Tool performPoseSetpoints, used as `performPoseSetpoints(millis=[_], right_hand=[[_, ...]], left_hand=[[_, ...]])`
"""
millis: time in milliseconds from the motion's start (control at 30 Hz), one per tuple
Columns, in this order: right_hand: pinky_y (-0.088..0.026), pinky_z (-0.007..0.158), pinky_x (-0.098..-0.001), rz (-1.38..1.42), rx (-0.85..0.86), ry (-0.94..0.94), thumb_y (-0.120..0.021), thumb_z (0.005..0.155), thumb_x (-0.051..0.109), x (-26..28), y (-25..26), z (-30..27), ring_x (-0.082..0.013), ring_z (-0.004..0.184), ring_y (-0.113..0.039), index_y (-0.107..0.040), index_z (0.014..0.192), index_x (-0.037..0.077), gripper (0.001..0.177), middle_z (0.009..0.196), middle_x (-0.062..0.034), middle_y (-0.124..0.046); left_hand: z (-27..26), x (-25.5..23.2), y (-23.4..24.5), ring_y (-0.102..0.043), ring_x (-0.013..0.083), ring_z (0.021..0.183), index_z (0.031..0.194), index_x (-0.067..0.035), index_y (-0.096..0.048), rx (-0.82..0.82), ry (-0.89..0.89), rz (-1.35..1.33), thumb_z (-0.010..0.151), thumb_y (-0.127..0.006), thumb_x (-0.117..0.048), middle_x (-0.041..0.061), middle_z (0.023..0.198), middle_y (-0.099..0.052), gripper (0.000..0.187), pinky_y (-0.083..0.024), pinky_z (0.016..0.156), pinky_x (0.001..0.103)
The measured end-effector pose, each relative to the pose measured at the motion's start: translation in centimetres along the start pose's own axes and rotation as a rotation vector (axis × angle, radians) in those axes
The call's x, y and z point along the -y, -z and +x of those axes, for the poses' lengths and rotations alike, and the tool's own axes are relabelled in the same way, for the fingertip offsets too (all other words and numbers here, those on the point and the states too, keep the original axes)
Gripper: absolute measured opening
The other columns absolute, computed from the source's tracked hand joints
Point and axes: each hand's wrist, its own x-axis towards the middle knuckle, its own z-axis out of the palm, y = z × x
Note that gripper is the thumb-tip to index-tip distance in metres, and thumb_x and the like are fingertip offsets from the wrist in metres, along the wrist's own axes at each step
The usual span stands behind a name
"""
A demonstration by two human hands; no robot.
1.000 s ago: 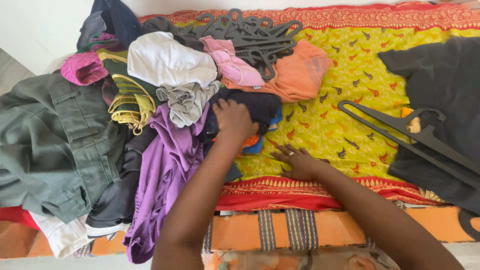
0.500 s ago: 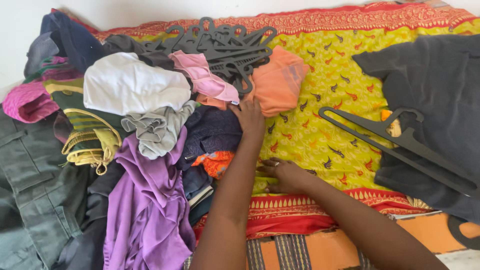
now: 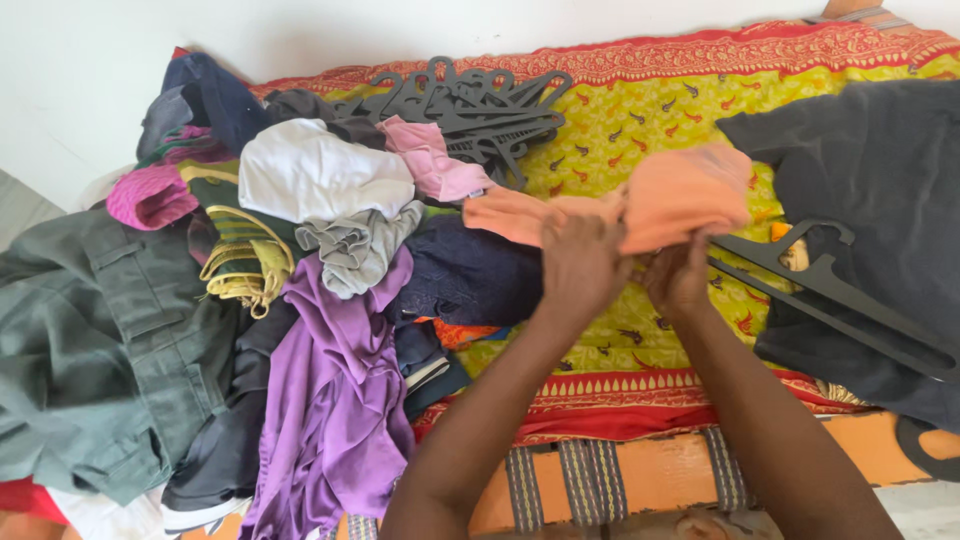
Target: The person selects a blue garment from a pile of clothes on a bed, places it on a black hanger, and fastens the buttons. The person then adjusts the garment on the hanger and smooths the fabric.
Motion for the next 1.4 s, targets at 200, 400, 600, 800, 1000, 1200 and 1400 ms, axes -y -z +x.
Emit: performPoseSetpoints(millis=[200, 400, 600, 800, 1000, 1200, 1400], right_hand=[[-0.060, 0.105, -0.0432, -0.052, -0.248, 0.259, -0.059, 0.098, 0.016, 3.7, 5.0, 1.4, -0.0284, 0.122, -0.067, -0.045, 0.147, 0.006, 0.052, 0.139, -0.0125, -0.060], [-0.064, 0.103, -0.0402, -0.386, -0.755, 0.671, -0.066, 0.093, -0.006, 8.8, 11.1, 2.0, -0.0276, 0.118, -0.074, -0.058, 0.136, -0.006, 0.044, 0.133, -0.0160, -0.068], [-0.058, 0.101, -0.0356, -0.854, -0.787, 1.000, -0.074, 0.095, -0.006, 10.8, 15.4, 1.2, -0.0225, 0.112, -0.070, -0.057, 0.125, -0.006, 0.035, 0.122, -0.0131, -0.068], [-0.054, 0.089, -0.0352, -1.273, -0.596, 0.802, -0.078, 0.095, 0.002, 7.5, 7.7, 0.9, -0.0209, 0.100, -0.069, -0.066, 0.110, -0.004, 0.021, 0.107, -0.0122, -0.071], [-0.053, 0.087, -0.0329, -1.097, -0.232, 0.613, -0.077, 0.098, 0.006, 7.4, -1.7, -1.6, -0.0144, 0.098, -0.065, -0.067, 0.115, 0.000, 0.021, 0.108, -0.0047, -0.069], [-0.055, 0.096, -0.0304, -0.729, -0.141, 0.485, -0.076, 0.089, 0.002, 9.1, -4.6, -2.5, -0.0132, 0.110, -0.067, -0.063, 0.125, 0.002, 0.039, 0.121, -0.0020, -0.069], [-0.054, 0.099, -0.0317, -0.830, -0.230, 0.370, -0.071, 0.090, -0.001, 9.0, 0.4, -1.3, -0.0162, 0.113, -0.067, -0.065, 0.129, -0.003, 0.040, 0.126, -0.0050, -0.069]], left_hand=[[-8.0, -2.9, -3.5, -0.059, 0.0279, 0.120, 0.132, -0.013, -0.063, 0.365, -0.238, -0.204, 0.092, -0.065, -0.016, 0.007, 0.122, -0.065, 0.040, -0.046, 0.103, 0.050], [-6.8, -0.8, -3.0, -0.019, 0.0413, 0.157, 0.162, -0.033, -0.027, 0.281, -0.030, 0.216, 0.088, -0.068, -0.022, 0.014, 0.171, -0.020, 0.085, -0.012, 0.116, 0.083], [-3.0, 8.8, 1.4, -0.030, 0.0491, 0.146, 0.163, -0.036, -0.011, 0.846, 0.583, 0.332, 0.061, -0.094, -0.048, 0.018, 0.165, -0.018, 0.133, -0.025, 0.107, 0.074], [-0.6, 14.2, 3.3, -0.068, 0.0362, 0.113, 0.132, -0.019, -0.058, 0.543, 0.662, -0.011, 0.063, -0.087, -0.032, 0.016, 0.122, -0.072, 0.076, -0.054, 0.096, 0.048], [4.2, 12.6, 13.8, -0.073, 0.0376, 0.097, 0.122, -0.015, -0.063, 0.017, 0.547, -0.253, 0.064, -0.082, -0.022, 0.018, 0.099, -0.076, 0.061, -0.057, 0.084, 0.045], [6.7, 13.6, 31.4, -0.073, 0.0343, 0.101, 0.121, -0.010, -0.062, -0.422, 0.322, 0.064, 0.072, -0.081, -0.015, 0.016, 0.106, -0.075, 0.053, -0.055, 0.090, 0.041], [4.0, 22.7, 33.9, -0.028, 0.0546, 0.142, 0.163, -0.030, -0.019, 0.058, 1.003, 0.419, 0.076, -0.072, -0.061, 0.026, 0.163, -0.022, 0.107, -0.021, 0.110, 0.075]])
